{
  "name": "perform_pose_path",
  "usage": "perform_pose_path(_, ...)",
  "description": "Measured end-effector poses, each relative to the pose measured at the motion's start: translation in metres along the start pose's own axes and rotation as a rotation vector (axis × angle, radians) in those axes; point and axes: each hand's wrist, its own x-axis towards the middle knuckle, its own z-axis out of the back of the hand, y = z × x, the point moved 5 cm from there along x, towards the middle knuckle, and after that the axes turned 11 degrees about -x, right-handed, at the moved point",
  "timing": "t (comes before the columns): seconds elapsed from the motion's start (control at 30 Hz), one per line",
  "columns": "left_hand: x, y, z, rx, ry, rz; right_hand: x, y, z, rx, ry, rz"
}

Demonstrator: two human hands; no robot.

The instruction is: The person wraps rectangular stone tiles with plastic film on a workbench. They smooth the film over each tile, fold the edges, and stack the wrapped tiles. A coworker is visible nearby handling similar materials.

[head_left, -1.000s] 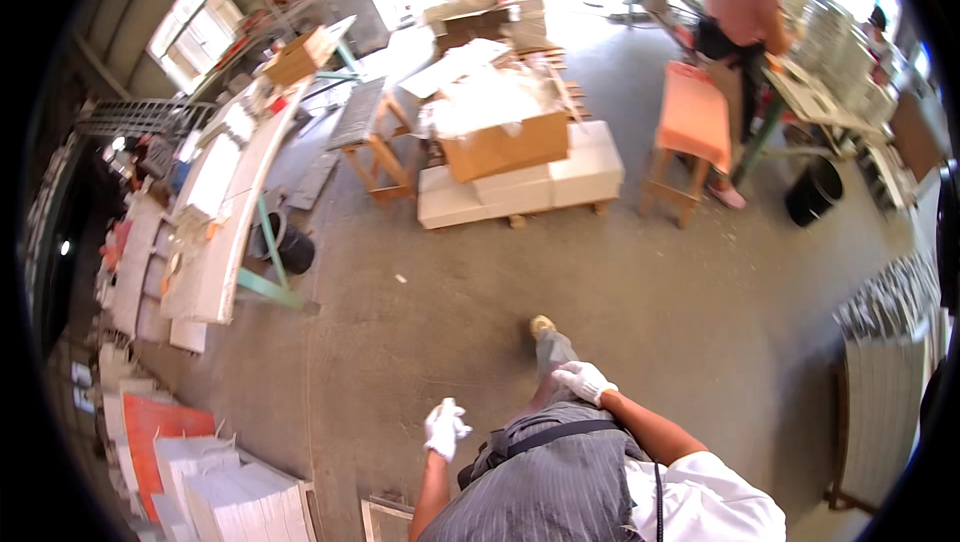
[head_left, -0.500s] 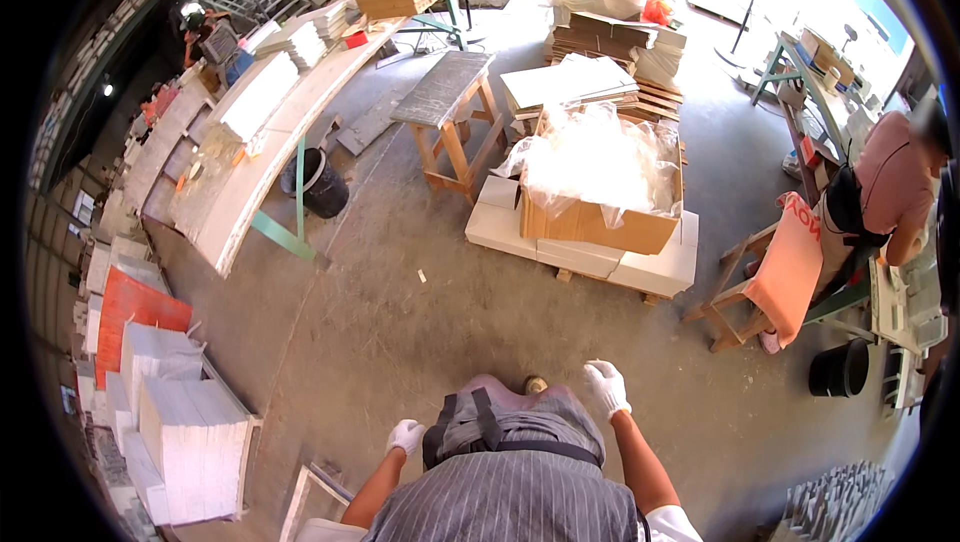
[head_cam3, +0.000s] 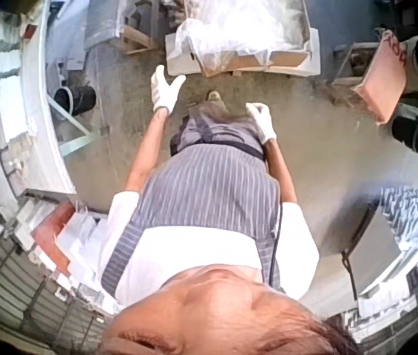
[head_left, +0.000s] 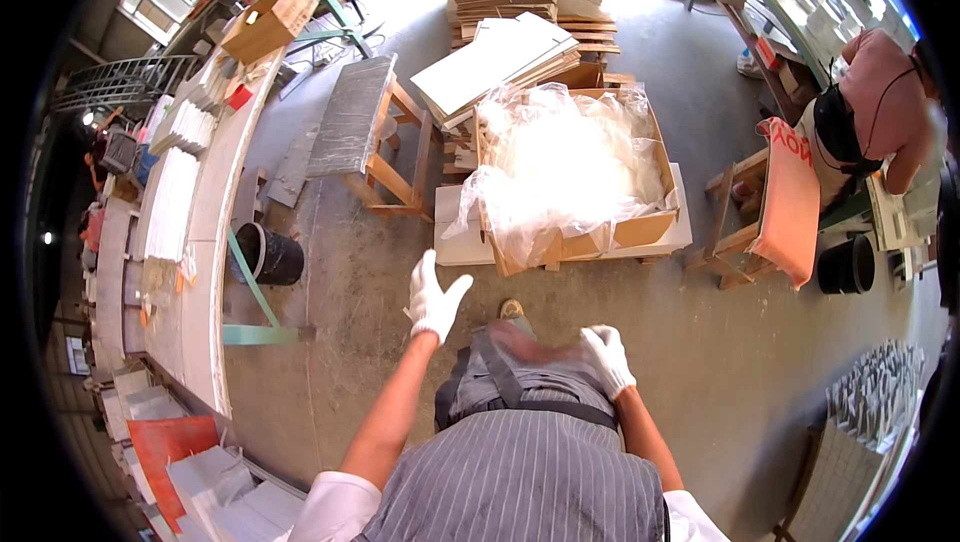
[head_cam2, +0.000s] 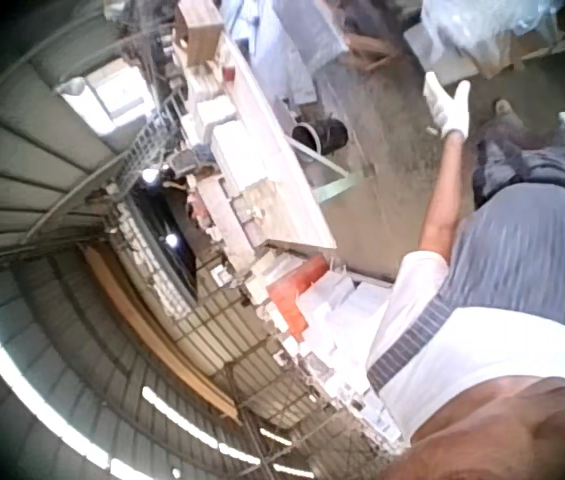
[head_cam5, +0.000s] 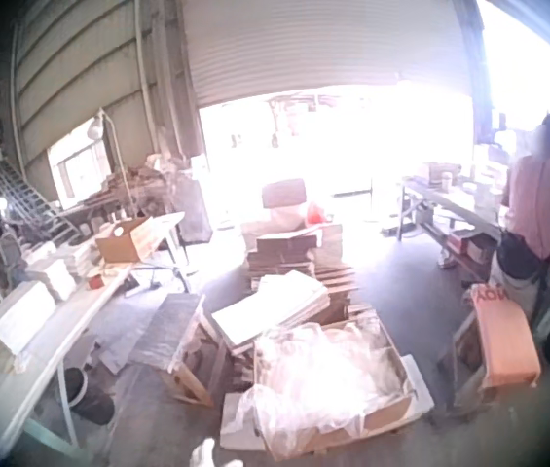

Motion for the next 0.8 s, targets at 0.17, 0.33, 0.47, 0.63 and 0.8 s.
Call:
perform_pose_path(0.17,0.115,-0.048,-0.017,0.186,0.111,-0.072,0.040,0.130,-0.070,0.041,0.103,0.018)
perform_pose_path(0.33,0.154,-0.020,-0.052,0.165,0.233,0.096,0.100,0.161,-0.103,0.156,0.137,-0.200)
perform_pose_path(0.47,0.165,-0.004,-0.055,0.099,0.326,0.232,0.137,0.153,-0.123,0.439,0.391,-0.314)
perform_pose_path(0.63,0.190,0.045,0.023,0.213,-0.194,-0.058,0.151,0.151,-0.060,0.222,0.118,-0.012)
perform_pose_path(0.8,0.187,0.051,0.056,0.442,-0.160,-0.090,0.116,0.148,-0.033,0.084,0.317,0.017)
